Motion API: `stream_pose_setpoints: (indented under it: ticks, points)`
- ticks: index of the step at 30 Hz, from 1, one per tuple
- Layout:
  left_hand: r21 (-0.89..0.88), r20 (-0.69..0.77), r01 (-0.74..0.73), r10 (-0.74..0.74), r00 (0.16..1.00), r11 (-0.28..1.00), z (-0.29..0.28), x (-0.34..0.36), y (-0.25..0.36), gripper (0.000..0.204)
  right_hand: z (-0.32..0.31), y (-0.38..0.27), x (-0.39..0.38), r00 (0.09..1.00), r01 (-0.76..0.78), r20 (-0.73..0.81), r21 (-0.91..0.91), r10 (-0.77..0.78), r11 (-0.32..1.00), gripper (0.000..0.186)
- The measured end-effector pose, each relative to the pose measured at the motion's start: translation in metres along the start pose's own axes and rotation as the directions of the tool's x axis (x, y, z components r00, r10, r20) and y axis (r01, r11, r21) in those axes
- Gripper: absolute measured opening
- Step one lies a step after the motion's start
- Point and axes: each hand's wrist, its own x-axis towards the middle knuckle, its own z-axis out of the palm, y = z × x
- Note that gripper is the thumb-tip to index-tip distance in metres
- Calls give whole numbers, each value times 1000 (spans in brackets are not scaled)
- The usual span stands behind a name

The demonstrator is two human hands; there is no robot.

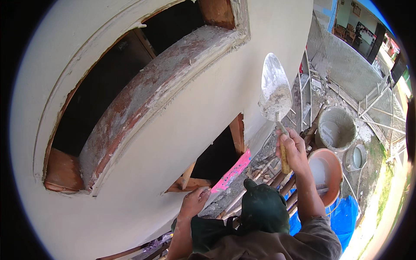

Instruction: The person applies plaster to a rectangular opening in a wall using a trowel and hawk, smoothing the surface around the edges. They repeatedly scoop plaster from a bucket and spread it evenly over the exposed brick area.

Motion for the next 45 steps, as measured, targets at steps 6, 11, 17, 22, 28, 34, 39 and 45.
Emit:
stream_pose_setpoints:
  ticks: [6, 11, 17, 22, 28, 34, 39, 45]
  points:
    - [41, 40, 70, -72, 997, 997, 20, 17, 15, 40, 27, -21, 38, 983, -74, 175, 131, 50, 989, 37]
    - [32, 51, 144, -146, 988, 989, 22, 22, 15, 40, 26, -12, 42, 979, -89, 195, 134, 62, 987, 39]
    - [-385, 25, -17, 29, 999, 923, 21, 43, 39, 39, 23, 26, 30, 937, 318, 233, -264, -260, 911, 36]
    - [-462, 39, -281, 336, 941, 841, 46, 65, 79, 43, 18, 49, 4, 907, 358, 333, -283, -259, 890, 32]
    - [-307, 300, -363, 451, 841, 880, 87, 86, 104, 73, 10, 70, -19, 910, 408, 15, -196, -414, 892, 32]
    - [-231, 384, -395, 456, 803, 889, 101, 106, 136, 78, -49, 66, -56, 919, 170, -359, -14, -164, 985, 29]
    - [-419, 405, -429, 588, 701, 800, 152, 138, 198, 62, -35, 77, -56, 887, 168, -457, 187, -66, 968, 31]
    - [-257, 277, -475, 535, 798, 842, 157, 132, 155, 38, -173, 76, -107, 981, -176, -184, -735, 56, 655, 34]
